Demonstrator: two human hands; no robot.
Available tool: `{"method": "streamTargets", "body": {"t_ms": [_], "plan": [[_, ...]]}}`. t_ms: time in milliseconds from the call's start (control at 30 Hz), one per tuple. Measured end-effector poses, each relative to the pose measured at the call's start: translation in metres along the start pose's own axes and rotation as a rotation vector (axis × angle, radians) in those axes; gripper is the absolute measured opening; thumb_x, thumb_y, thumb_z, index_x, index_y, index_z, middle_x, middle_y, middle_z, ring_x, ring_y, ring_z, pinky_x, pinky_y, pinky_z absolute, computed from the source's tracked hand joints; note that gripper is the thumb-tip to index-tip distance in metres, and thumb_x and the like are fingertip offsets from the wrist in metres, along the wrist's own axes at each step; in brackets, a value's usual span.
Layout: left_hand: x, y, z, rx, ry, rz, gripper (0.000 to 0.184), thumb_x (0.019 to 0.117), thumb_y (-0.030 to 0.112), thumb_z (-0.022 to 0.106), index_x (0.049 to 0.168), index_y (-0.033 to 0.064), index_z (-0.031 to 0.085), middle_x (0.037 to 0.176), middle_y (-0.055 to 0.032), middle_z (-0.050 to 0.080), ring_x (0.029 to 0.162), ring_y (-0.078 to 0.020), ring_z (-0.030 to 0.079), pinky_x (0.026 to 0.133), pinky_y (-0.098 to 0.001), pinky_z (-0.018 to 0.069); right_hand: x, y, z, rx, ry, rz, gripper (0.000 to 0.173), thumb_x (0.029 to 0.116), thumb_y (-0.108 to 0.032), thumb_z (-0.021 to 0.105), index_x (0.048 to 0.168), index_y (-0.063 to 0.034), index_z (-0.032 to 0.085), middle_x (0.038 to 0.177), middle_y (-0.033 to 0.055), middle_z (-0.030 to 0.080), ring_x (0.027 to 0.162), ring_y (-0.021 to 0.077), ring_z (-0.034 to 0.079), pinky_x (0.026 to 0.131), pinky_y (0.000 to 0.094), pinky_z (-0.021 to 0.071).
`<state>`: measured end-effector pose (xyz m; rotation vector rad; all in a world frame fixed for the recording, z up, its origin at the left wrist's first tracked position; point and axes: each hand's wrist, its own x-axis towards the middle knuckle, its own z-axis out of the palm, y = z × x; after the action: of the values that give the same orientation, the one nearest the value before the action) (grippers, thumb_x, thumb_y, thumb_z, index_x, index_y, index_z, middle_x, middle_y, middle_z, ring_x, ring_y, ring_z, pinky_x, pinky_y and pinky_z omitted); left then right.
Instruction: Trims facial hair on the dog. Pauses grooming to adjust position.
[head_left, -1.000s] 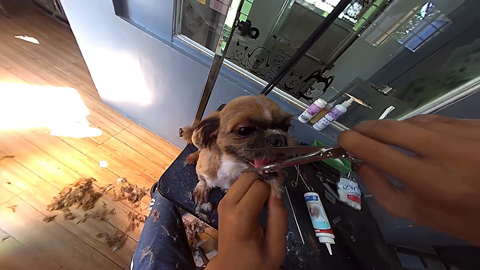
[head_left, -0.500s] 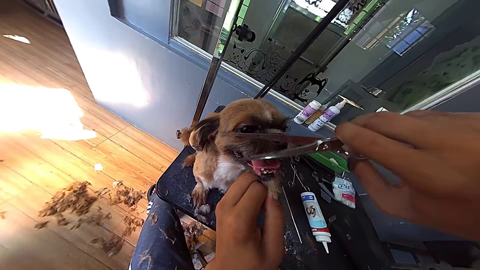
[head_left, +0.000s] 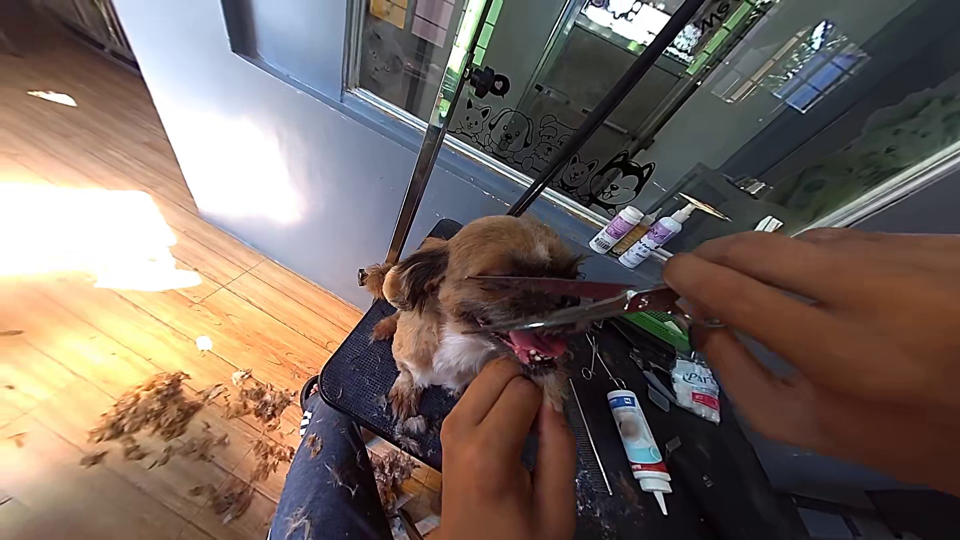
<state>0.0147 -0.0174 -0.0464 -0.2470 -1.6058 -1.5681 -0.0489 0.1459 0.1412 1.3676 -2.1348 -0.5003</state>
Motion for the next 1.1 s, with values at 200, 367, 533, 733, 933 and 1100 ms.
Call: {"method": "streamTargets", "body": {"t_ms": [200, 367, 533, 733, 933, 1100], "plan": [[-0.001, -0.001, 0.000, 0.006, -0.008, 0.006, 0.024, 0.0959, 0.008, 0.055, 0.076, 0.0018, 0.066, 0.081, -0.0060, 0.066, 0.078, -0.0084, 0.063, 0.067, -0.0197, 0.0525, 0.007, -0.004, -0.007, -0.067, -0.099, -0.015, 0.036, 0.0976, -0.006, 0.043, 0.128, -0.0029, 0.062, 0.101, 0.0202, 0.065, 0.063, 0.0371, 0.063, 0.043, 0.0468, 0.0445], [-0.004, -0.005, -0.001, -0.004, -0.011, 0.006, 0.023, 0.0956, 0.005, 0.054, 0.075, 0.0006, 0.064, 0.083, -0.0097, 0.067, 0.084, -0.0113, 0.066, 0.073, -0.0208, 0.0537, 0.005, 0.023, -0.001, 0.163, -0.039, 0.049, 0.037, 0.0950, -0.028, 0.051, 0.127, -0.0199, 0.067, 0.093, 0.0013, 0.064, 0.065, 0.0185, 0.061, 0.046, 0.0384, 0.0433], [-0.004, -0.004, -0.005, -0.006, -0.017, 0.002, 0.023, 0.0956, 0.006, 0.054, 0.075, -0.0003, 0.063, 0.083, -0.0106, 0.066, 0.086, -0.0115, 0.065, 0.075, -0.0201, 0.0537, 0.019, 0.066, -0.025, 0.634, -0.283, -0.058, 0.038, 0.0874, -0.021, 0.070, 0.125, -0.0186, 0.072, 0.100, -0.0053, 0.072, 0.087, 0.0040, 0.067, 0.075, 0.0199, 0.0587], [-0.002, -0.011, -0.015, -0.012, -0.018, 0.013, 0.023, 0.0979, 0.008, 0.054, 0.078, -0.0004, 0.062, 0.084, -0.0078, 0.062, 0.085, -0.0063, 0.062, 0.075, -0.0163, 0.0513, 0.004, 0.095, -0.009, 0.790, -0.207, -0.036, 0.044, 0.0895, -0.015, 0.064, 0.133, -0.0197, 0.068, 0.098, -0.0040, 0.072, 0.082, 0.0039, 0.067, 0.073, 0.0194, 0.0603], [0.014, -0.023, -0.027, 0.013, 0.006, 0.071, 0.028, 0.1020, 0.014, 0.051, 0.082, 0.0010, 0.066, 0.086, -0.0046, 0.064, 0.084, -0.0055, 0.062, 0.073, -0.0176, 0.0521, -0.023, 0.073, 0.019, 1.152, -0.249, 0.289, 0.032, 0.0919, -0.019, 0.070, 0.124, -0.0177, 0.065, 0.105, 0.0015, 0.071, 0.082, 0.0151, 0.072, 0.067, 0.0277, 0.0645], [0.017, -0.019, -0.033, 0.087, -0.005, 0.085, 0.031, 0.1021, 0.015, 0.051, 0.079, 0.0021, 0.065, 0.084, -0.0038, 0.065, 0.083, -0.0059, 0.062, 0.074, -0.0186, 0.0518, -0.052, 0.036, 0.057, 1.587, -0.147, 0.471, 0.042, 0.0834, -0.013, 0.081, 0.120, -0.0116, 0.062, 0.099, 0.0124, 0.071, 0.078, 0.0239, 0.073, 0.062, 0.0308, 0.0640]]}}
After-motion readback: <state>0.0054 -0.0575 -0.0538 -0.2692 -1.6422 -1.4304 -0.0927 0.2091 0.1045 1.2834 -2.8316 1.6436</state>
